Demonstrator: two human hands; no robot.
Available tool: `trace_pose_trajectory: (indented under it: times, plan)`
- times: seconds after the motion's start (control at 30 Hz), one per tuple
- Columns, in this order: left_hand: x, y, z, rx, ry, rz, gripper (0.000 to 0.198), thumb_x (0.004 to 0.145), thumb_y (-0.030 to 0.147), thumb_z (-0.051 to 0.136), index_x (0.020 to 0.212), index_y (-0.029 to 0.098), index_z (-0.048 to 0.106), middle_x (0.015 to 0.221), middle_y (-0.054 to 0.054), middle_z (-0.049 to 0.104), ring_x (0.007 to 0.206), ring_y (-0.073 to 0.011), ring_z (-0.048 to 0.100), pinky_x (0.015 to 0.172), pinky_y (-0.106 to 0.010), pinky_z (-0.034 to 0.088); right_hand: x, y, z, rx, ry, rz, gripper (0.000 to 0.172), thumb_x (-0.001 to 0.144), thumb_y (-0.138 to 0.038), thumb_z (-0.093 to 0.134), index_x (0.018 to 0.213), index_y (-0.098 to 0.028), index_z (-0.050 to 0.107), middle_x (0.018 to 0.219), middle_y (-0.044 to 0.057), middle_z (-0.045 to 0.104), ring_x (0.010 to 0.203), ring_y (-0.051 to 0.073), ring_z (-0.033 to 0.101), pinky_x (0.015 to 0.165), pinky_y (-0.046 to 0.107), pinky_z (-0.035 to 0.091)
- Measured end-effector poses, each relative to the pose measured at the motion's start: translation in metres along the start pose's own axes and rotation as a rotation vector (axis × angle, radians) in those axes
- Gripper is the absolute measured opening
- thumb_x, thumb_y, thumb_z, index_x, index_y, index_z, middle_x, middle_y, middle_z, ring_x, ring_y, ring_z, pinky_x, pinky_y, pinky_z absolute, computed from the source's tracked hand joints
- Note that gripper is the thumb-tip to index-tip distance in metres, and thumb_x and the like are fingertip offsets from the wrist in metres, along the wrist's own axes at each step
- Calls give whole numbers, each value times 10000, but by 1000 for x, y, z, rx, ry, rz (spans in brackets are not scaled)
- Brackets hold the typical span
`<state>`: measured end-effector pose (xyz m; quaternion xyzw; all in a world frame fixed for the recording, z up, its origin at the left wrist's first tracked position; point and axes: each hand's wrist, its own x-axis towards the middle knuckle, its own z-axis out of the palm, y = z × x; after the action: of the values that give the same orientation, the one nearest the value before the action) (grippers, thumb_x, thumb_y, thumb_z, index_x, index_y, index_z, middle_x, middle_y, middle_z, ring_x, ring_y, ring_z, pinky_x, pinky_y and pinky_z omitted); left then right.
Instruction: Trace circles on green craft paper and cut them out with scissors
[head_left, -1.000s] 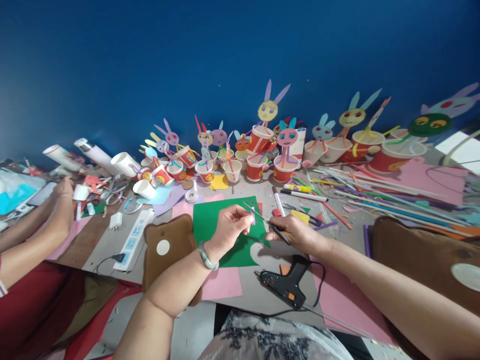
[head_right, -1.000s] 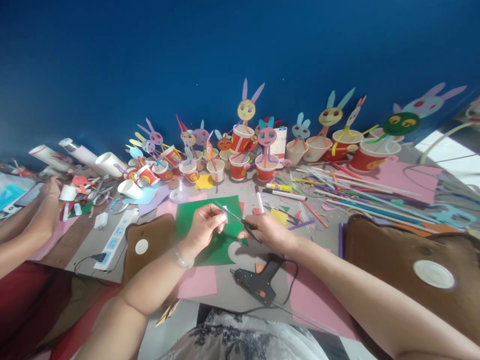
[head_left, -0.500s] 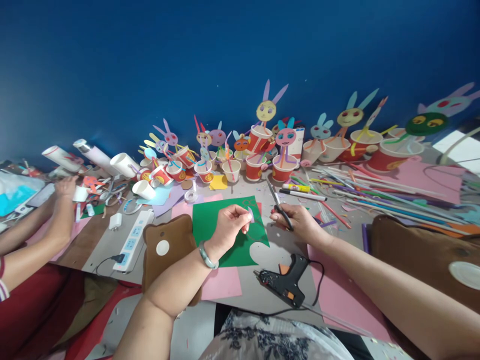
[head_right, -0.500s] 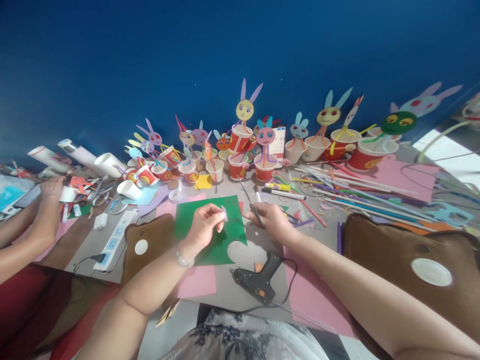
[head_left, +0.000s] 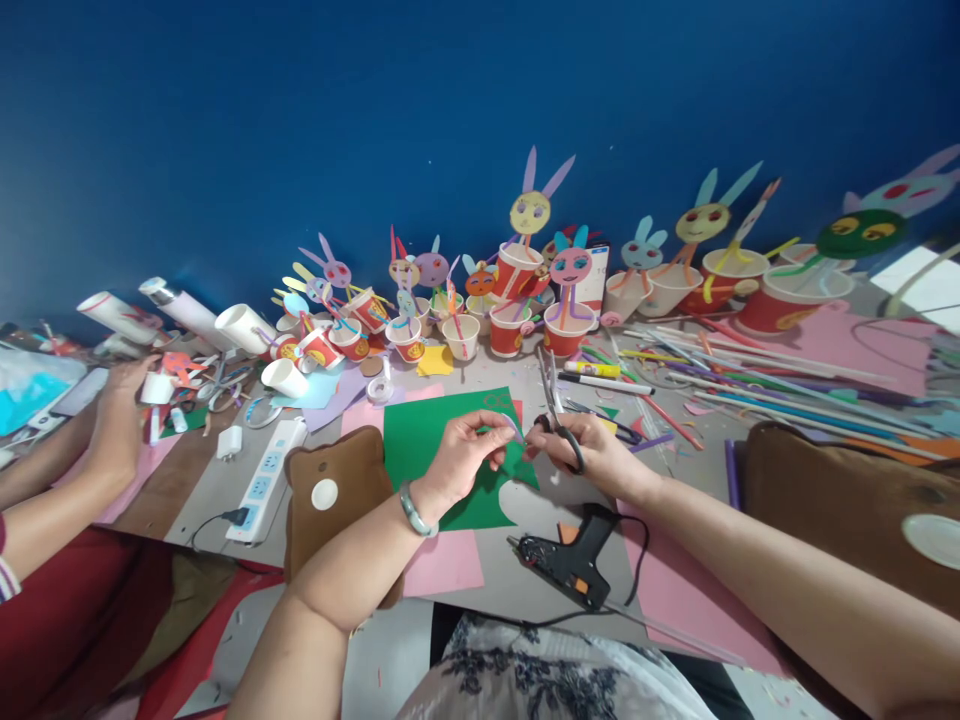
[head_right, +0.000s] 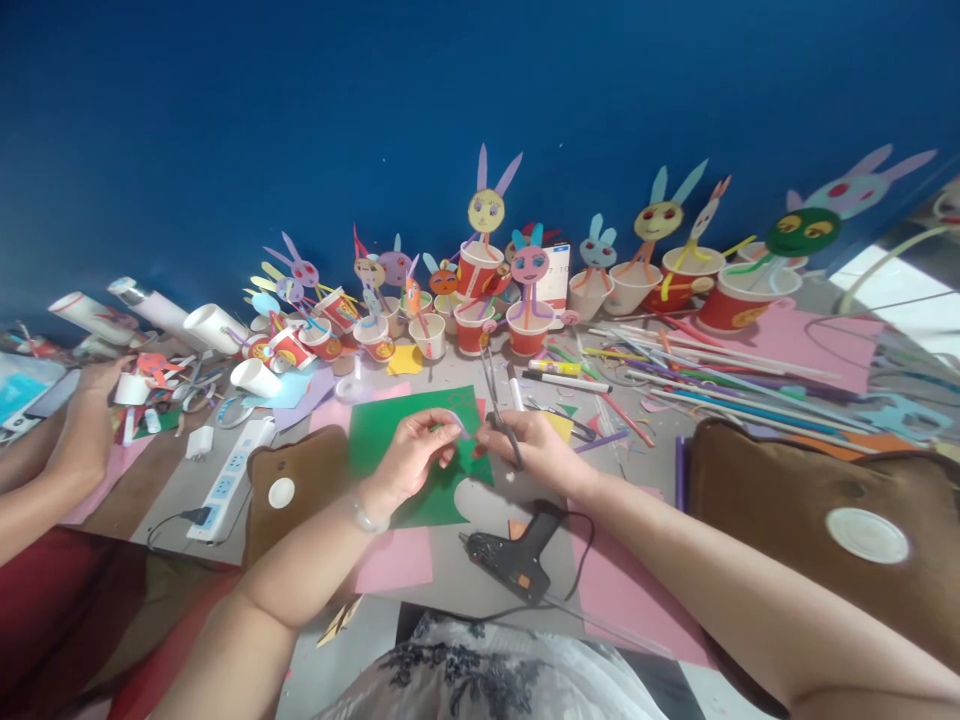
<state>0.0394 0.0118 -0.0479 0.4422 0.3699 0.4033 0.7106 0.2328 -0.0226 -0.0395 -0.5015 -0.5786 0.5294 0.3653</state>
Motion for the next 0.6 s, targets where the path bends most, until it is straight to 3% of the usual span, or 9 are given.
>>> trace_pose_trajectory:
  times: [0.2, 0.37, 0.5, 0.6]
  plan:
    - [-1, -4, 0, -31, -50, -39, 383, 635, 422, 883, 780, 145, 662, 576, 46, 579, 460, -56, 503, 428, -181, 346, -1, 9, 4, 116, -111, 9, 398, 842, -518, 691, 800, -123, 717, 483, -28, 504, 465, 89, 416, 465, 234, 286]
    - [-3, -6, -1, -7, -140, -48, 378, 688, 446, 856, 791, 148, 648, 633, 24, 609, 506, -67, 532, 460, -189, 372, 0, 17, 6, 274, -156, -5, 400, 830, -526, 708, 786, -128, 702, 627, 15, 621, 464, 77, 429, 430, 228, 293]
    - [-4, -6, -1, 4, -213, -38, 354, 725, 433, 836, 800, 152, 633, 690, 2, 641, 553, -94, 593, 481, -200, 390, -1, 14, 7, 269, -177, -36, 390, 851, -506, 695, 724, -137, 693, 527, -20, 539, 454, 72, 407, 433, 224, 276]
    - [-5, -5, 0, 8, -201, -42, 373, 703, 439, 851, 788, 152, 628, 688, 12, 626, 539, -87, 581, 479, -200, 388, -2, 10, 8, 244, -193, -36, 409, 853, -524, 686, 721, -137, 701, 515, -25, 524, 452, 71, 404, 433, 224, 280]
